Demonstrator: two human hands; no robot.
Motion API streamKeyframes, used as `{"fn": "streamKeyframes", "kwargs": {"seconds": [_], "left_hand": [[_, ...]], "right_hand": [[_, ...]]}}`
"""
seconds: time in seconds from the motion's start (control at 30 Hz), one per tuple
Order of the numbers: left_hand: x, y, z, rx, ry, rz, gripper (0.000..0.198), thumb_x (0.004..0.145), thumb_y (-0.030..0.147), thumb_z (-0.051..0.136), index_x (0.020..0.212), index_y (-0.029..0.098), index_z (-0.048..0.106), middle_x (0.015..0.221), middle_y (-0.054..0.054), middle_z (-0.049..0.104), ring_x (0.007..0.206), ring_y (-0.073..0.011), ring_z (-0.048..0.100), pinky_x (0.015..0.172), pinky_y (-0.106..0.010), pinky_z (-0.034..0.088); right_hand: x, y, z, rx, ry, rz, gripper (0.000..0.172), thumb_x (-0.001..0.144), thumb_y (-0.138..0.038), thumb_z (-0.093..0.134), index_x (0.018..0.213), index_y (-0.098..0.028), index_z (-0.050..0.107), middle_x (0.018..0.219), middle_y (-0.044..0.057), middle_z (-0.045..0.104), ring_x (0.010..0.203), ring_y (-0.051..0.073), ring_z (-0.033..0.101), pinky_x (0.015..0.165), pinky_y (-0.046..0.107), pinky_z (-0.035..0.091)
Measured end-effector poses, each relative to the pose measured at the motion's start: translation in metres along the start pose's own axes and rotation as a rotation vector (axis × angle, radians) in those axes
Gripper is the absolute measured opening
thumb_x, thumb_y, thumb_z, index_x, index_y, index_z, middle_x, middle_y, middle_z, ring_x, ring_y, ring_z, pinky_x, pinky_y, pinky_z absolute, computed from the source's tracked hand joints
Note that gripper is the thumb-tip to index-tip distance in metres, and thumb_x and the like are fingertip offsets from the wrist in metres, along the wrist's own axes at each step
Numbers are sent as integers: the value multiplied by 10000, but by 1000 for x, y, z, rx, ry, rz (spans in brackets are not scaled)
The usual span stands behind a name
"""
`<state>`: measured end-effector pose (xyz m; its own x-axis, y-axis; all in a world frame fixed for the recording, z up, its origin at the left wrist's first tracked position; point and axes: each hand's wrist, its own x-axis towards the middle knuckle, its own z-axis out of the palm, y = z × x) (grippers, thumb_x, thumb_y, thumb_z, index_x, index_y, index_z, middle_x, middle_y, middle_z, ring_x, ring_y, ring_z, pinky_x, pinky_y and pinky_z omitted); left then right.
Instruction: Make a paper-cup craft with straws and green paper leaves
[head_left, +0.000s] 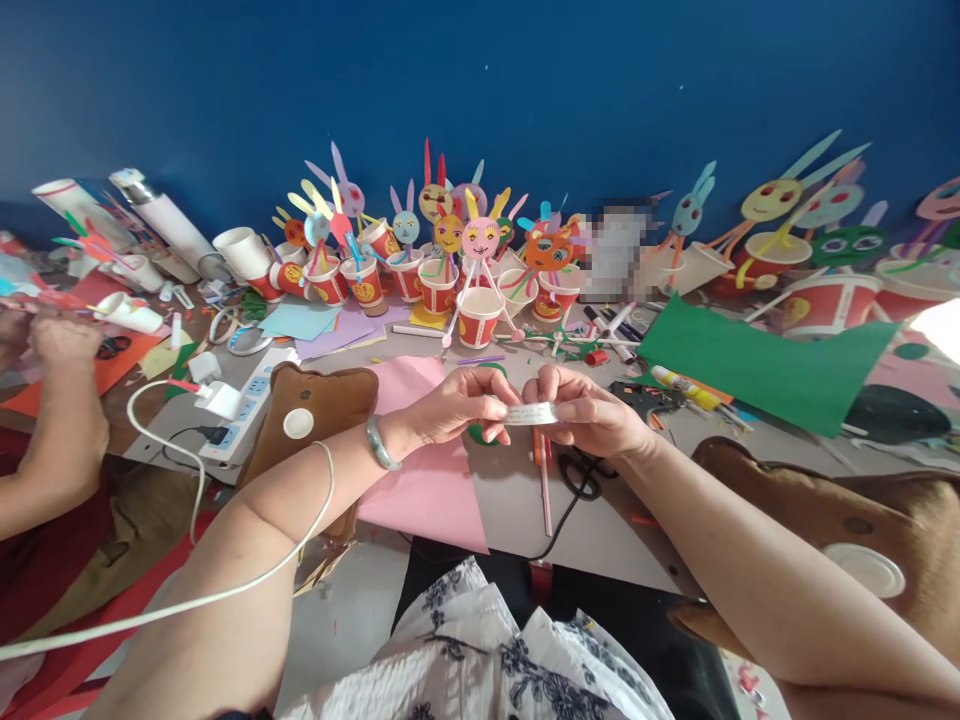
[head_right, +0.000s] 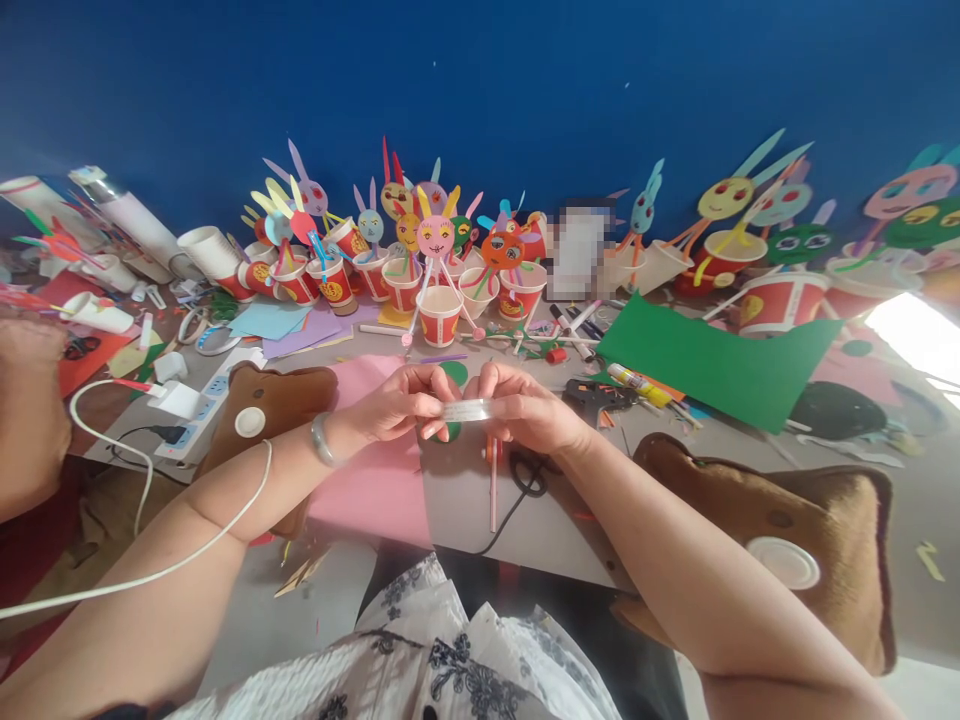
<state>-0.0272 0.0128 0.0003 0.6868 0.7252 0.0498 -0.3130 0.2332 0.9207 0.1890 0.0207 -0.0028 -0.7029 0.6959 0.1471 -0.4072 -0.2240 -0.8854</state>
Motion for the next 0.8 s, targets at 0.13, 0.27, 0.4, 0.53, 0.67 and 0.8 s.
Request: {"fn": "streamKeyframes", "kwargs": {"seconds": [0.13, 0.27, 0.4, 0.53, 0.67, 0.8], "left_hand": [[-1, 3, 1, 34, 23, -1, 213, 765, 302, 765, 756, 160, 607, 599, 60, 550, 472, -55, 516, 637, -280, 551], [2, 1, 0, 112, 113, 34, 261, 755, 324, 754, 706, 158, 559, 617, 54, 533, 471, -40, 459, 530, -216, 423], [3, 0, 2, 295, 236, 79, 303, 724, 334, 778, 719, 159, 530, 672, 47, 522, 561, -55, 469, 525, -198, 351], [0, 5, 8, 274, 239, 39, 309, 731, 346, 770, 763, 169, 519, 716, 49, 498, 625, -79, 519, 579, -211, 398], [-2, 8, 8, 124, 166, 7, 278, 754, 345, 708, 758, 177, 486, 734, 46, 472, 629, -94, 550, 593, -228, 405], [-3, 7, 3, 229, 150, 86, 235, 737, 299, 699, 785, 181, 501, 778, 34, 486, 685, -98, 530, 609, -224, 392]], "right_hand": [[-2, -3, 1, -57, 18, 34, 250, 773, -330, 812, 795, -184, 610, 764, -10, 661, 451, 54, 486, 394, 184, 341], [1, -1, 4, -94, 98, 31, 269, 761, -330, 835, 791, -189, 607, 795, -1, 691, 465, 57, 502, 385, 180, 358], [5, 8, 6, -175, 245, 9, 288, 745, -312, 852, 723, -171, 602, 762, -3, 690, 449, 37, 470, 385, 167, 356], [1, 8, 10, -192, 271, 24, 314, 727, -365, 868, 794, -175, 627, 721, -11, 681, 406, 40, 458, 361, 178, 366], [-3, 0, 17, -229, 226, 5, 345, 687, -302, 904, 884, -185, 646, 596, -50, 614, 406, 52, 467, 381, 177, 389], [-4, 0, 19, -306, 286, -36, 307, 698, -271, 898, 860, -187, 651, 636, -30, 638, 420, 56, 472, 383, 187, 392]]}}
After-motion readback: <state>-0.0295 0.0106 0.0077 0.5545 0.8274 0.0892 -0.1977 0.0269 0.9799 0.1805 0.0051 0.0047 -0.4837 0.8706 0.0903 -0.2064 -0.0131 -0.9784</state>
